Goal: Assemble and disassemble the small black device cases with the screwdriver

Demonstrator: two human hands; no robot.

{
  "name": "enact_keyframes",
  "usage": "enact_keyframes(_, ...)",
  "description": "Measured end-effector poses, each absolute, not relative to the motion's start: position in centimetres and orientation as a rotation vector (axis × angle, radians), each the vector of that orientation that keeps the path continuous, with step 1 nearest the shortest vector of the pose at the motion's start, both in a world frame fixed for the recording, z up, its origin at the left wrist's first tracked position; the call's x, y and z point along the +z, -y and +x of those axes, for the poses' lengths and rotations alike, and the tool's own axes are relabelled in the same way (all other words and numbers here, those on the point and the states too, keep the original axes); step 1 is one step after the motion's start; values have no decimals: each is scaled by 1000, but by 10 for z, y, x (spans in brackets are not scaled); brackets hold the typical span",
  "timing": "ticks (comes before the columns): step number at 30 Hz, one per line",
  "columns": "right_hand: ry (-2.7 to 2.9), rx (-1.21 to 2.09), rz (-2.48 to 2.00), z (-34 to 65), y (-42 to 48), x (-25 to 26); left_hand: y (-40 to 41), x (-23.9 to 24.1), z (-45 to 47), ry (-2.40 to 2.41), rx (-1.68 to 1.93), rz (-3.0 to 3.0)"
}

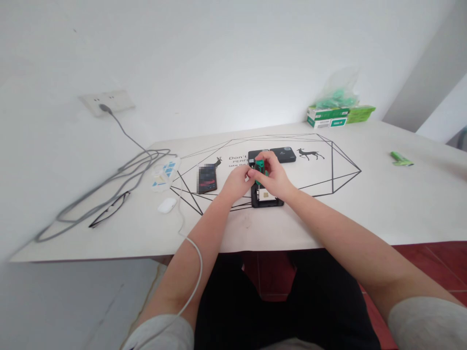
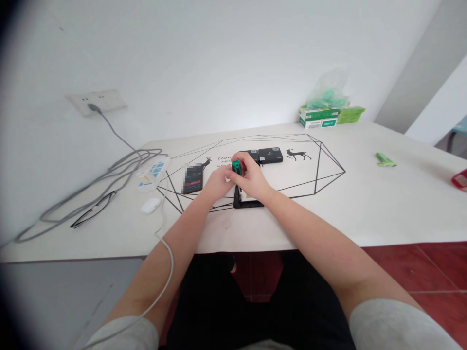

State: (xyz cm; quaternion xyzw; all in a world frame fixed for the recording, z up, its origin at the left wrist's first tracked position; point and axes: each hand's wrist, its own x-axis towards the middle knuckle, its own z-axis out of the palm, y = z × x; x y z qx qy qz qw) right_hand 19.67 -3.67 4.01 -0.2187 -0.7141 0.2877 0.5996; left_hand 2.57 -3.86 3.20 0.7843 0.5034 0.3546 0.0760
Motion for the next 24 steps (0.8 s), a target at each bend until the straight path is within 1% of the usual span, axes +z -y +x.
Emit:
enact_keyframes(7, 1632, 970, -381, 196, 41, 43, 40, 36, 27, -1504, 974, 2293)
enact_keyframes(9, 1612, 966, -382, 195, 40, 43, 41, 36, 28, -1511, 929, 2306)
enact_keyframes(12, 1616, 844, -439, 194, 39, 43, 41, 35, 29, -1526, 894, 2348)
enact_keyframes(18, 1605, 714, -508, 195, 39, 45, 38, 28, 29, -1489, 952, 2373)
enact_keyframes(20, 1613, 739, -490, 196, 41, 46, 38, 28, 28, -1485, 940, 2376)
enact_keyframes(24, 1623, 942, -392, 198, 45, 46, 39, 31, 28, -1529, 845, 2416)
